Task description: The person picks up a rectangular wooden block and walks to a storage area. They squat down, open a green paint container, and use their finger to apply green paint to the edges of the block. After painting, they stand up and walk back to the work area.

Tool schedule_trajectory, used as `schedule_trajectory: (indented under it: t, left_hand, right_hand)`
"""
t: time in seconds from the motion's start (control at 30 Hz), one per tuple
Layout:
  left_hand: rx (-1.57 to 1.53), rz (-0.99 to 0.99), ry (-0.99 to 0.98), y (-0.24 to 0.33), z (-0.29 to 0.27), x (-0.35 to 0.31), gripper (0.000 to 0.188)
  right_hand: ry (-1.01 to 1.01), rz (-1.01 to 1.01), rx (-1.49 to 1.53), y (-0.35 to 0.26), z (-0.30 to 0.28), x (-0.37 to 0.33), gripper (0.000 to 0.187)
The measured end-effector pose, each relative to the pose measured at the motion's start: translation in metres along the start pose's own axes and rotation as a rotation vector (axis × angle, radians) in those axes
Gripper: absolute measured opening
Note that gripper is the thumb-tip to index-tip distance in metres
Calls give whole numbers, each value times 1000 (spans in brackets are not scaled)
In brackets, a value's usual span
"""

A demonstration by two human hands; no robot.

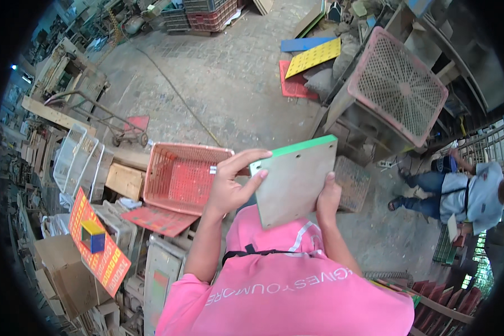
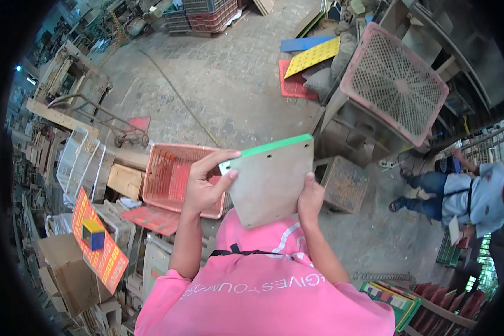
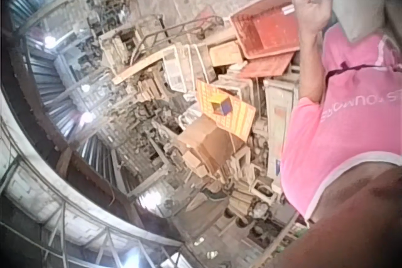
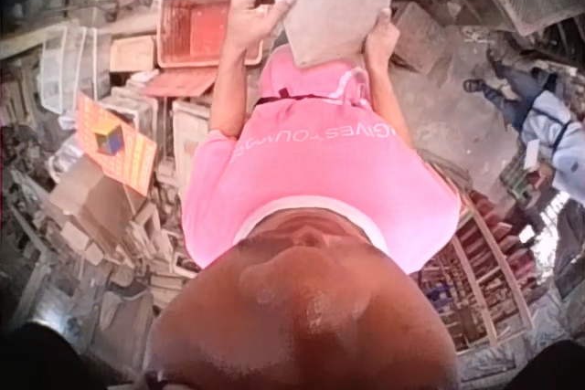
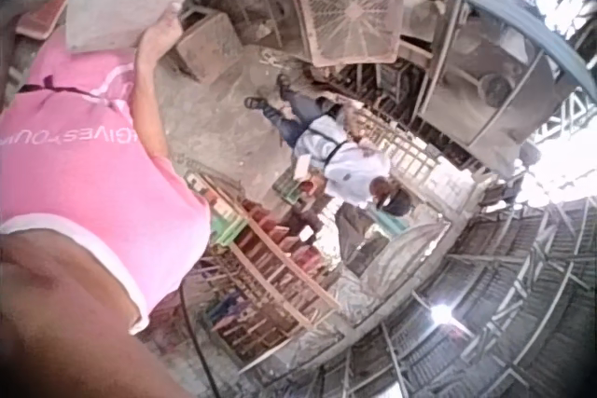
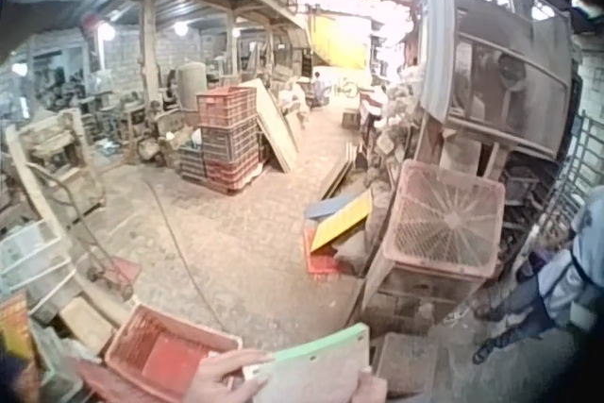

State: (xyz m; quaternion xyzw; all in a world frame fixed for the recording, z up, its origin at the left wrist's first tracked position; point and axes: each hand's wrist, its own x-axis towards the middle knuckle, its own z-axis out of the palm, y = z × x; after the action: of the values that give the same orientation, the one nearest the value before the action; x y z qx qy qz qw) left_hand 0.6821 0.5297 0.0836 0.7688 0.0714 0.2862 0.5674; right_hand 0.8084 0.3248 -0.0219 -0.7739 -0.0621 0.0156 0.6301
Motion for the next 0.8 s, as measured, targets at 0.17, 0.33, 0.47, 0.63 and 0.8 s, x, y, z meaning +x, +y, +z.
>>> schedule_trajectory:
  t: [0.17,0.33,0.47,0.63,0.8]
  left_hand:
    - [-38,-27,-41,-67,-17,102,32]
    - [83,167,1,-165,-59,211,37]
    - [35,157,46,-217,-101,345,62]
    - [223,333,-124,-262,-158,537,86]
    - [249,391,-71,-290,-217,698,85]
  right_hand:
    - [-111,216,-21,22,60,82,76]
    - [73,416,192,24,160,206,78]
    - [141,374,193,-21,287,333,81]
    - [-36,424,133,-65,428,452,83]
    - [-136,397,159,-98,532,549,80]
